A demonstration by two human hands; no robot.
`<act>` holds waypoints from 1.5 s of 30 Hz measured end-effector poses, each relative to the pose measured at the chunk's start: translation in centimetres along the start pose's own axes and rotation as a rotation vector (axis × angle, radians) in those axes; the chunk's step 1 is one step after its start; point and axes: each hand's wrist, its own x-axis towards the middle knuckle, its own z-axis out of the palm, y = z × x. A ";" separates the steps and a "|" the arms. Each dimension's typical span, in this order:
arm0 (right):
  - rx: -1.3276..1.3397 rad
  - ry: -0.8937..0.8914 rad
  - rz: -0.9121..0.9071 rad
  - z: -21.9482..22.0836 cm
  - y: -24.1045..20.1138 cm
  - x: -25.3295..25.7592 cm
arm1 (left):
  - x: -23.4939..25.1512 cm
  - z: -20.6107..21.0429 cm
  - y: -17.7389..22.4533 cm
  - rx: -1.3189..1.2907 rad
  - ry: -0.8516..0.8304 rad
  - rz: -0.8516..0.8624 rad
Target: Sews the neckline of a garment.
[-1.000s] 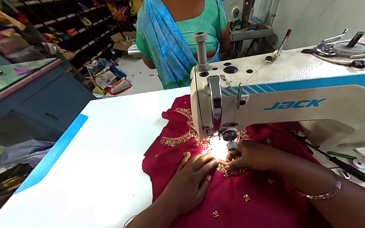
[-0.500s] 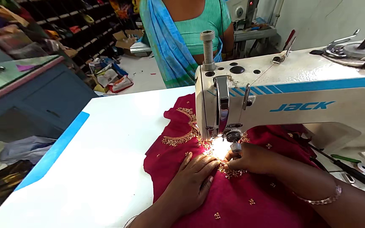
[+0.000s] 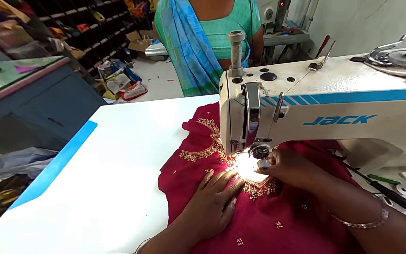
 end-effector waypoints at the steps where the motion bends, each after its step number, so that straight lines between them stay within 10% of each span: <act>1: -0.017 0.031 0.005 -0.2 0.3 0.2 | 0.0 -0.1 -0.1 0.008 -0.008 0.001; 45: -0.024 -0.029 -0.019 -1.5 0.1 -0.5 | 0.4 -1.3 -1.6 -0.083 -0.103 0.050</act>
